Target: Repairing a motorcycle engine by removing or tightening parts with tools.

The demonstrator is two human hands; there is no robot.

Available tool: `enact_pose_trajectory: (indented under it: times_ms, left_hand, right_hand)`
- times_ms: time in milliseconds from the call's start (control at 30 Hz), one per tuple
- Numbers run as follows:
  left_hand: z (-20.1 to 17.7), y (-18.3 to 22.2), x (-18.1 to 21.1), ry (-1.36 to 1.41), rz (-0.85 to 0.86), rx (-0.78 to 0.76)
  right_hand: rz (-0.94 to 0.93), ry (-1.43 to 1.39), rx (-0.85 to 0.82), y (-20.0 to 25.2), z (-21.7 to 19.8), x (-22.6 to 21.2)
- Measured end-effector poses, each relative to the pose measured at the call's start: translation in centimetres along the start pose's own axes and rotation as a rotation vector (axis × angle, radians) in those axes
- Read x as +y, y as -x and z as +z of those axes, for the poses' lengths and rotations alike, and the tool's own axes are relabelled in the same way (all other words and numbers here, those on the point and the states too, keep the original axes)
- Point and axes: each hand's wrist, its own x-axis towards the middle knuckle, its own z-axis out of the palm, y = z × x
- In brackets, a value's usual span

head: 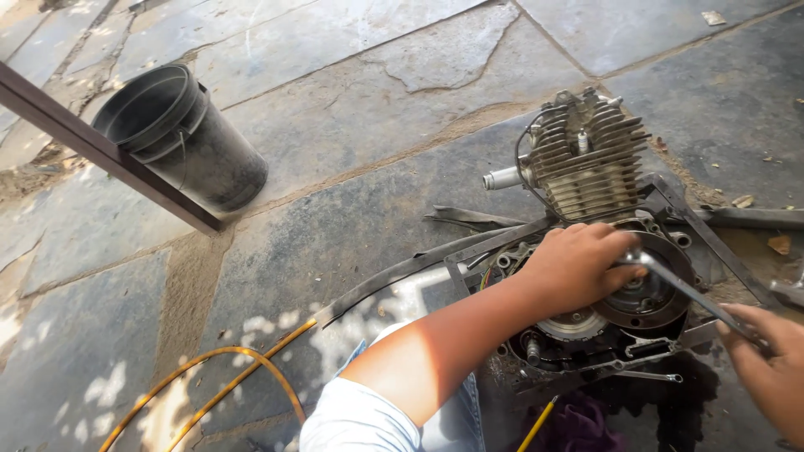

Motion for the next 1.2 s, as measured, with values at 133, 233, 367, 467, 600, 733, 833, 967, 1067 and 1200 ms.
enact_pose_trajectory:
  times_ms: [133, 233, 367, 467, 600, 733, 833, 967, 1067, 1200]
  left_hand:
    - [1.4, 0.4, -0.6, -0.198, 0.139, 0.039]
    - [1.5, 0.6, -0.9, -0.256, 0.181, 0.002]
    - [0.6, 1.0, -0.7, -0.269, 0.227, -0.039]
    - [0.2, 1.6, -0.9, -0.299, 0.261, -0.024]
    - [1.3, 2.8, -1.2, -0.298, 0.241, 0.07]
    - [1.8, 3.0, -1.4, -0.242, 0.216, 0.141]
    - [2.0, 2.7, -1.3, -0.24, 0.166, 0.166]
    - [1.9, 2.3, 0.2, -0.188, 0.009, 0.274]
    - [1.2, 1.7, 1.0, -0.16, -0.102, 0.205]
    - [1.4, 1.2, 1.0, -0.034, -0.272, 0.074]
  right_hand:
    - [0.026, -0.073, 0.014, -1.2, 1.6, 4.0]
    - [0.068, 0.071, -0.014, -1.7, -0.6, 0.8]
    - [-0.03, 0.163, -0.082, -2.2, 0.3, 4.9]
    - [-0.066, 0.154, -0.087, -3.4, 4.7, 13.6]
    - [-0.032, 0.173, -0.104, -3.6, 6.2, 17.5]
    - [-0.148, 0.078, -0.095, -4.3, 8.9, 22.9]
    - [-0.164, 0.048, -0.04, -4.9, 11.5, 26.8]
    - [0.194, 0.066, -0.203, -6.7, 17.7, 37.8]
    - [0.202, 0.027, -0.18, -6.9, 18.6, 40.6]
    - [0.209, 0.03, -0.128, -6.3, 18.4, 40.8]
